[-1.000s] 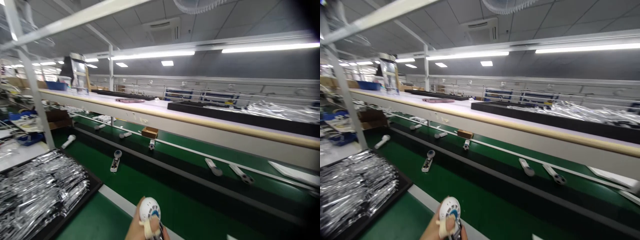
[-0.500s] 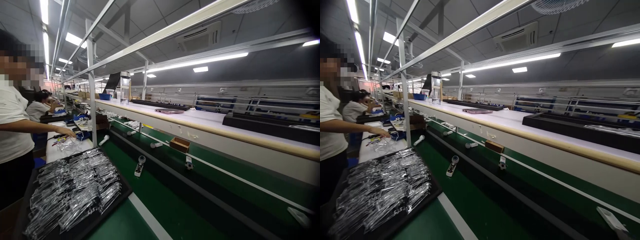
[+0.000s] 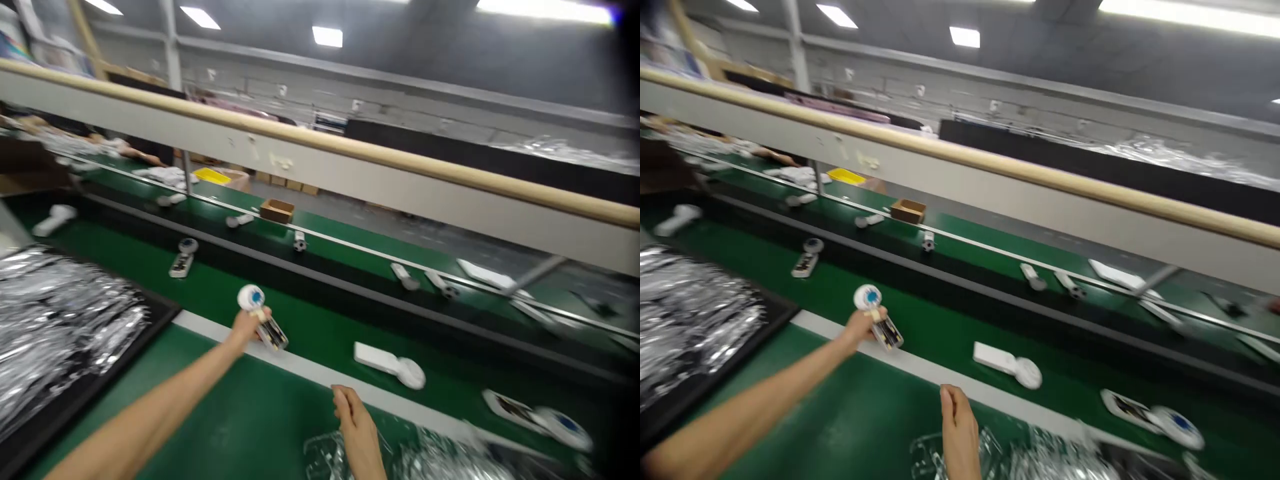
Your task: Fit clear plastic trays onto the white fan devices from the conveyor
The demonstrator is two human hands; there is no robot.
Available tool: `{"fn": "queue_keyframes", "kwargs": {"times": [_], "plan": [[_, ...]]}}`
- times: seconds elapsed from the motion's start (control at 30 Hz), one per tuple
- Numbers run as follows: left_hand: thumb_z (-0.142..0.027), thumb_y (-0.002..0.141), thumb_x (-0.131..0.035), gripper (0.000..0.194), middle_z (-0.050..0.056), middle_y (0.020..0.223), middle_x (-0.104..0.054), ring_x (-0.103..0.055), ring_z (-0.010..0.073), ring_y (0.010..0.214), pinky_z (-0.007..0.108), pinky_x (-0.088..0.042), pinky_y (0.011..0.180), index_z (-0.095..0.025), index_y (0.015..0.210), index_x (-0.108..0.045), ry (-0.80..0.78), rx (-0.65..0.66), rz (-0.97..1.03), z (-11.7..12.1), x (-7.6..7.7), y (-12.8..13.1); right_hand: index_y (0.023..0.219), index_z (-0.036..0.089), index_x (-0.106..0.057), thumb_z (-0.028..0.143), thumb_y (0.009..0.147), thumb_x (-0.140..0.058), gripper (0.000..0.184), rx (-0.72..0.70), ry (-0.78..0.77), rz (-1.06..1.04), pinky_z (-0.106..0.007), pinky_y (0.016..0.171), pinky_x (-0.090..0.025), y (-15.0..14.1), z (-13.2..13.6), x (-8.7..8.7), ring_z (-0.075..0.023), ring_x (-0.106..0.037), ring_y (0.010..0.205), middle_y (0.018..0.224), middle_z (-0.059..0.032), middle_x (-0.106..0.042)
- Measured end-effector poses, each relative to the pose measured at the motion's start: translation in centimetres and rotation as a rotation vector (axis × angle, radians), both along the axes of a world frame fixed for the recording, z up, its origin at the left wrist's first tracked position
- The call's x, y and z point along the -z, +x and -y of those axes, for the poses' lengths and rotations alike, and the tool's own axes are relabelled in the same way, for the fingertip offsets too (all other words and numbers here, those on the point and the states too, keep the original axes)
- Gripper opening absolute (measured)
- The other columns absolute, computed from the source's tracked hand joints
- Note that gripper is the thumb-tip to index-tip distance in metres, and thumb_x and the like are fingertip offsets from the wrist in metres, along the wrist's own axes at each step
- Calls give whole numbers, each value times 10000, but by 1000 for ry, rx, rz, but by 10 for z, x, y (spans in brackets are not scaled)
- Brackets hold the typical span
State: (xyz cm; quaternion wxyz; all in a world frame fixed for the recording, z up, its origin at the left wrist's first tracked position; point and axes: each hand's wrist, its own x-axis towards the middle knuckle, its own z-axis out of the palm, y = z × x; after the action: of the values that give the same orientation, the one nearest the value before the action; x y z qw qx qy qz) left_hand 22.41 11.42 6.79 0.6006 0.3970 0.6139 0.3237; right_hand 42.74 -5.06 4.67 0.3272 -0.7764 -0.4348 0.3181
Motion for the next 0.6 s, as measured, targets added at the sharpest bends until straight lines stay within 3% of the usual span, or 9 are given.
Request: {"fn": "queue_keyframes", "kwargs": {"times": [0.13, 0.2, 0.3, 0.37, 0.4, 0.5, 0.6], "plan": [[-304, 843, -560, 349, 90, 1194, -546, -549, 226, 1048, 444, -464, 874, -155, 1156, -521, 71, -96, -316, -73, 14, -20, 847, 234, -619, 418, 865, -385, 298, -98, 65, 242, -289, 653, -494, 30, 49, 15, -203, -622, 725, 818, -51, -644], [-302, 809, -590, 531, 153, 1377, -369, -352, 319, 1263, 535, -299, 1015, -139, 1282, -412, 160, -157, -507, -86, 19, -27, 905, 239, -617, 287, 873, -353, 270, -175, 135, 427, -297, 692, -499, 31, 66, 32, -200, -622, 796, 876, -55, -637], [-305, 803, -556, 678, 212, 1463, -182, -107, 359, 1365, 510, -117, 1088, -92, 1377, -264, 380, -100, -664, -82, 24, -22, 1121, 244, -573, 244, 809, -460, 332, -423, 261, 745, -370, 778, -504, 23, 73, 59, -264, -589, 983, 1084, -71, -629], [-303, 806, -523, 619, 183, 1437, -282, -178, 318, 1358, 431, -147, 1095, -108, 1358, -320, 510, 61, -674, -71, 27, -5, 1157, 213, -560, 308, 761, -555, 407, -591, 396, 903, -399, 771, -513, 16, 66, 77, -300, -593, 978, 1113, -82, -638], [-308, 809, -509, 575, 158, 1400, -362, -260, 290, 1332, 388, -192, 1085, -124, 1335, -366, 554, 155, -662, -66, 29, 7, 1110, 203, -585, 322, 758, -569, 371, -600, 485, 952, -394, 745, -520, 13, 60, 85, -294, -614, 921, 1056, -81, -664], [-381, 829, -455, 483, 97, 1145, -609, -560, 225, 1071, 300, -404, 912, -159, 1258, -464, 587, 423, -604, -49, 35, 54, 899, 221, -639, 193, 812, -504, 163, -415, 706, 1003, -342, 686, -524, 6, 42, 104, -222, -642, 741, 831, -43, -701], [-478, 835, -393, 529, 98, 905, -684, -651, 233, 815, 300, -471, 693, -134, 1222, -499, 542, 604, -594, -32, 39, 106, 743, 240, -624, 94, 836, -434, 258, -332, 796, 1022, -297, 682, -528, 3, 32, 104, -160, -634, 642, 697, 1, -681]]}}
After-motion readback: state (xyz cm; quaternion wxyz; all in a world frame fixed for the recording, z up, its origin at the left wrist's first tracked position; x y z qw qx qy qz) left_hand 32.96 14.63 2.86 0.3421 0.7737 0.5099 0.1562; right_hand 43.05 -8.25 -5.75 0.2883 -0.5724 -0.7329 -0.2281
